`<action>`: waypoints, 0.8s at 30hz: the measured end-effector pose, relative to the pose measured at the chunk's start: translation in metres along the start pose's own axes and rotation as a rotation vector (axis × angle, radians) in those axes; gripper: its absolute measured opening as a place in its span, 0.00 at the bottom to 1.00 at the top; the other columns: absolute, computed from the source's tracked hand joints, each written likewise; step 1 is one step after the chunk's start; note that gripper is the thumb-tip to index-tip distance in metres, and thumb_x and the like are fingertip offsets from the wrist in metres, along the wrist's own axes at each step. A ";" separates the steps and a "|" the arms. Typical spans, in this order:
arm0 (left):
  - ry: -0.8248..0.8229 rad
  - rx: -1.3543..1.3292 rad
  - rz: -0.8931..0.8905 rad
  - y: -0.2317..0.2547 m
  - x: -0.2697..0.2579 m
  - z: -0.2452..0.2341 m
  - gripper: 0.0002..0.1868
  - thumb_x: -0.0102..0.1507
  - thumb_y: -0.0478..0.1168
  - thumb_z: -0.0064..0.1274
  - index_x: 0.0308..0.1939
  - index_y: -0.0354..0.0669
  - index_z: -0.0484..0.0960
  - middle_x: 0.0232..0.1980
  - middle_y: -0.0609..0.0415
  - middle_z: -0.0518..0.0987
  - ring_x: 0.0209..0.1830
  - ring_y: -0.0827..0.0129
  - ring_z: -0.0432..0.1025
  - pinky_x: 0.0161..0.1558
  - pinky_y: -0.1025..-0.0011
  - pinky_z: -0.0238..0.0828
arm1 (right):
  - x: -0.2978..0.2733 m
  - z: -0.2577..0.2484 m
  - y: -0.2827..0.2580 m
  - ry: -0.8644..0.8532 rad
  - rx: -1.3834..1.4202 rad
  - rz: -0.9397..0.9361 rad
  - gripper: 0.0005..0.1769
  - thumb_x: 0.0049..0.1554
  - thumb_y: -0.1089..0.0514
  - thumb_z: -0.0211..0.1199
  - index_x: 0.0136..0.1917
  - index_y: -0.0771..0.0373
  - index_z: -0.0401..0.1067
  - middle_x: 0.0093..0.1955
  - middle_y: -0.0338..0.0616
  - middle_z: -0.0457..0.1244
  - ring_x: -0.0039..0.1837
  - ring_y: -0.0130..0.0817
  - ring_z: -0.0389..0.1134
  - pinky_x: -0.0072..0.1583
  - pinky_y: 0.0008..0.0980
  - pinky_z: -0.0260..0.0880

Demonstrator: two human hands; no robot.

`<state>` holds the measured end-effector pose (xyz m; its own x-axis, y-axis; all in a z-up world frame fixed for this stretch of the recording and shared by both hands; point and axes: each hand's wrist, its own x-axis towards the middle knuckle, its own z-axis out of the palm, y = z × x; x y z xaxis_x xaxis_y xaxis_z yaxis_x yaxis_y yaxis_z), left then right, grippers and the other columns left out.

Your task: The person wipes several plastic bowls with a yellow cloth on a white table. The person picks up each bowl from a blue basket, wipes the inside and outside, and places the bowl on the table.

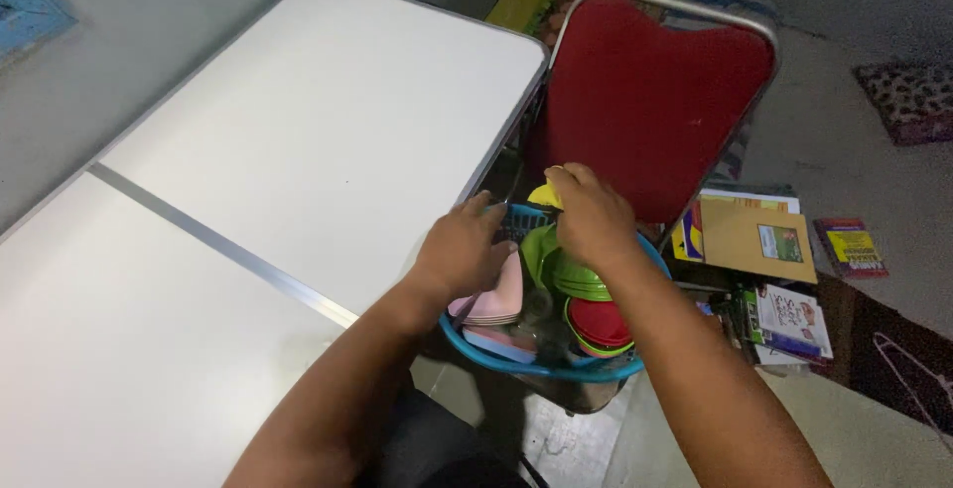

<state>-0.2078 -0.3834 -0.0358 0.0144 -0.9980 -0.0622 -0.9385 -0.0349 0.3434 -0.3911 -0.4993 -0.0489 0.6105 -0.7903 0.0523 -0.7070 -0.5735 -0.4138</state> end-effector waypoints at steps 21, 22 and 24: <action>-0.394 -0.002 0.062 0.005 0.036 0.110 0.28 0.67 0.51 0.37 0.68 0.40 0.64 0.75 0.40 0.63 0.76 0.49 0.57 0.76 0.58 0.47 | -0.014 0.117 0.062 -0.289 0.380 0.660 0.41 0.52 0.26 0.60 0.53 0.68 0.78 0.55 0.63 0.70 0.64 0.59 0.69 0.61 0.54 0.68; -0.405 -0.006 0.070 0.001 0.040 0.122 0.28 0.67 0.51 0.37 0.68 0.40 0.64 0.75 0.40 0.63 0.76 0.49 0.57 0.76 0.58 0.47 | -0.015 0.124 0.065 -0.292 0.380 0.674 0.41 0.52 0.26 0.60 0.53 0.68 0.78 0.55 0.63 0.70 0.64 0.59 0.69 0.61 0.54 0.68; -0.526 0.108 0.085 -0.009 0.048 0.145 0.38 0.66 0.54 0.39 0.78 0.49 0.50 0.84 0.45 0.45 0.83 0.45 0.39 0.74 0.40 0.48 | -0.014 0.138 0.069 -0.257 0.426 0.687 0.41 0.51 0.23 0.60 0.51 0.65 0.78 0.54 0.60 0.71 0.63 0.57 0.70 0.60 0.49 0.69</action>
<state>-0.2487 -0.4232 -0.1772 -0.2115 -0.8344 -0.5090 -0.9594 0.0778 0.2710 -0.3990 -0.4979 -0.2032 0.1927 -0.8305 -0.5226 -0.7872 0.1871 -0.5876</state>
